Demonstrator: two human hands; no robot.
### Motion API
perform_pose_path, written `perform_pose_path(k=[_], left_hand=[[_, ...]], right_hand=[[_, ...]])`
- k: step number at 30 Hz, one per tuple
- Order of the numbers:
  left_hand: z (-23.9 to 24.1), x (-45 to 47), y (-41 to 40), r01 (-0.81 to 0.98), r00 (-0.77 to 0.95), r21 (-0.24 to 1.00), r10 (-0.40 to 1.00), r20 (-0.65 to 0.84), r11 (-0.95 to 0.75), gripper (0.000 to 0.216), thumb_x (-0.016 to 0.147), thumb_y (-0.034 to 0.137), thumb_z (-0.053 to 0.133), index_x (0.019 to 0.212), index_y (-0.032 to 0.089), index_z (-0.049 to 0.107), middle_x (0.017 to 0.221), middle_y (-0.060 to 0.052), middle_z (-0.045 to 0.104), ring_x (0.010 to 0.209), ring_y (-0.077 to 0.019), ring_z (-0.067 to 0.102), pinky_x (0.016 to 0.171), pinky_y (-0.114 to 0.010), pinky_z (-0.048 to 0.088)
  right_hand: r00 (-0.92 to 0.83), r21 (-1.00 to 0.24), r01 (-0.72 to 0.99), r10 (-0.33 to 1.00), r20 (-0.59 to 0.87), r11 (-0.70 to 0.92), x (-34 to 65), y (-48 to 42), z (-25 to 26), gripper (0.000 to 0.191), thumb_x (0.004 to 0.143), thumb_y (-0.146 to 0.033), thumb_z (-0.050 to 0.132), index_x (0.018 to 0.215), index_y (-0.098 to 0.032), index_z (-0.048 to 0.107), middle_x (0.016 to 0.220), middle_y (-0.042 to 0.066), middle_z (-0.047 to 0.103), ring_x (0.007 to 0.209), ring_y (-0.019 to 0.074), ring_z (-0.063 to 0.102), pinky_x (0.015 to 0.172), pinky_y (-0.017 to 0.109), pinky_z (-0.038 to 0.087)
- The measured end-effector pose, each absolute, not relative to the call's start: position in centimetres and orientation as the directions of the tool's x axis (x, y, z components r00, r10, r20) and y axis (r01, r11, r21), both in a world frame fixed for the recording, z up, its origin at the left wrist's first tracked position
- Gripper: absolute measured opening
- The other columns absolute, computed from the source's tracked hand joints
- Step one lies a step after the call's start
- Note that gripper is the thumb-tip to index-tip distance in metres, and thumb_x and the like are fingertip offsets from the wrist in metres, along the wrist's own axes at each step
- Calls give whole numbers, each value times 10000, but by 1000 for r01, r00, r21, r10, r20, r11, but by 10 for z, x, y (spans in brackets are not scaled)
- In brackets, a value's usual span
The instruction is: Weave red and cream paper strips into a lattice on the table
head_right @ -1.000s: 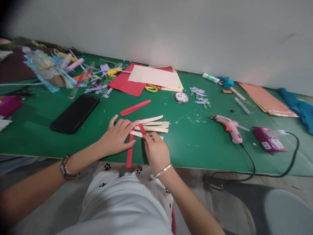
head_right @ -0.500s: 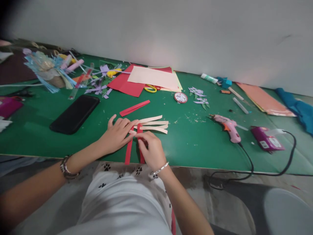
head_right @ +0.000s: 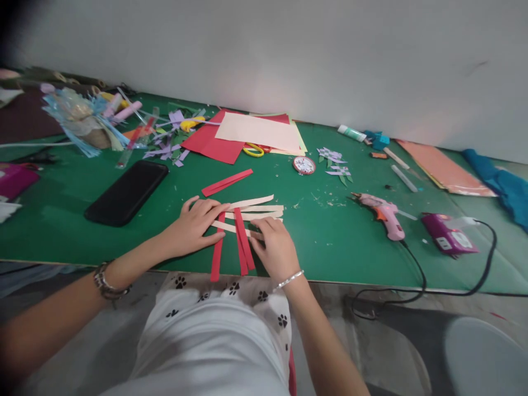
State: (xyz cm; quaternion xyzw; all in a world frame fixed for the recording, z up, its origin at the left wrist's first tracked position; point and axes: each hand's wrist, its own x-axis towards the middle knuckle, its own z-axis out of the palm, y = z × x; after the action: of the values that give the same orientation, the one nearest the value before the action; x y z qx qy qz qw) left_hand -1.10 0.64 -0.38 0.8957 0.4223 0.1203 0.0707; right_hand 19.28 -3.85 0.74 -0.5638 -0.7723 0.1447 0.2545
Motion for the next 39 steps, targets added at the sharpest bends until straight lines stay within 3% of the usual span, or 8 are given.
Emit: perform_pose_path(k=[5, 10, 15, 19, 23, 26, 31, 39], left_hand=[[-7, -11, 5, 747, 602, 226, 780, 171, -626, 507, 853, 345, 409, 1316, 148, 349, 1284, -140, 453, 1195, -247, 404, 1038, -458, 194], [-9, -11, 7, 739, 650, 182, 758, 63, -649, 502, 895, 365, 332, 1357, 171, 305, 1402, -116, 365, 1287, -241, 318, 1064, -498, 128], [-9, -12, 7, 735, 661, 171, 750, 39, -656, 513, 908, 387, 301, 1378, 183, 274, 1429, -101, 320, 1309, -227, 288, 1071, -505, 112], [-8, -12, 6, 749, 644, 169, 764, 42, -641, 529, 905, 394, 308, 1382, 169, 263, 1433, -103, 309, 1317, -229, 273, 1073, -498, 122], [-5, -10, 5, 767, 625, 169, 780, 20, -619, 544, 901, 403, 321, 1375, 139, 273, 1425, -110, 319, 1313, -234, 283, 1076, -508, 116], [-5, -10, 5, 769, 622, 173, 783, 16, -615, 552, 900, 399, 328, 1375, 124, 266, 1424, -114, 319, 1313, -237, 283, 1074, -514, 115], [-5, -10, 5, 775, 607, 191, 793, 40, -603, 557, 891, 411, 351, 1368, 131, 281, 1422, -109, 328, 1305, -235, 299, 1079, -494, 119], [-6, -12, 7, 771, 611, 217, 792, 14, -598, 564, 899, 450, 286, 1383, 163, 257, 1437, -90, 300, 1321, -230, 266, 1085, -495, 72]], right_hand=[[-208, -497, 824, 961, 181, 272, 190, -43, 4, 161, 770, -134, 513, 897, -159, 609, 900, 94, 590, 817, 200, 573, 751, 344, 483], [-118, -386, 913, 991, 69, 135, 183, -44, 10, 126, 796, -149, 475, 792, -172, 599, 774, 58, 563, 661, 167, 543, 619, 295, 444], [-177, -367, 908, 979, 99, 201, 187, -38, 12, 123, 758, -134, 516, 647, -188, 517, 721, 43, 530, 694, 177, 503, 647, 295, 408], [-226, -477, 839, 965, 133, 262, 194, -32, 18, 145, 781, -166, 461, 641, -199, 447, 682, 29, 506, 672, 165, 479, 645, 288, 389], [-200, -680, 719, 980, -6, 142, 200, -27, 25, 109, 795, -205, 408, 687, -208, 391, 605, -29, 454, 518, 109, 428, 530, 231, 343], [-193, -748, 659, 978, -79, 70, 200, -25, 25, 101, 788, -244, 415, 703, -211, 372, 580, -53, 436, 466, 89, 405, 495, 214, 313], [-231, -788, 614, 966, -120, 49, 201, -22, 19, 116, 790, -282, 406, 722, -197, 446, 552, -50, 450, 498, 96, 428, 519, 215, 316], [-355, -730, 670, 922, -155, 135, 219, -7, 25, 217, 772, -341, 405, 657, -186, 505, 558, -34, 447, 506, 95, 361, 508, 231, 286]])
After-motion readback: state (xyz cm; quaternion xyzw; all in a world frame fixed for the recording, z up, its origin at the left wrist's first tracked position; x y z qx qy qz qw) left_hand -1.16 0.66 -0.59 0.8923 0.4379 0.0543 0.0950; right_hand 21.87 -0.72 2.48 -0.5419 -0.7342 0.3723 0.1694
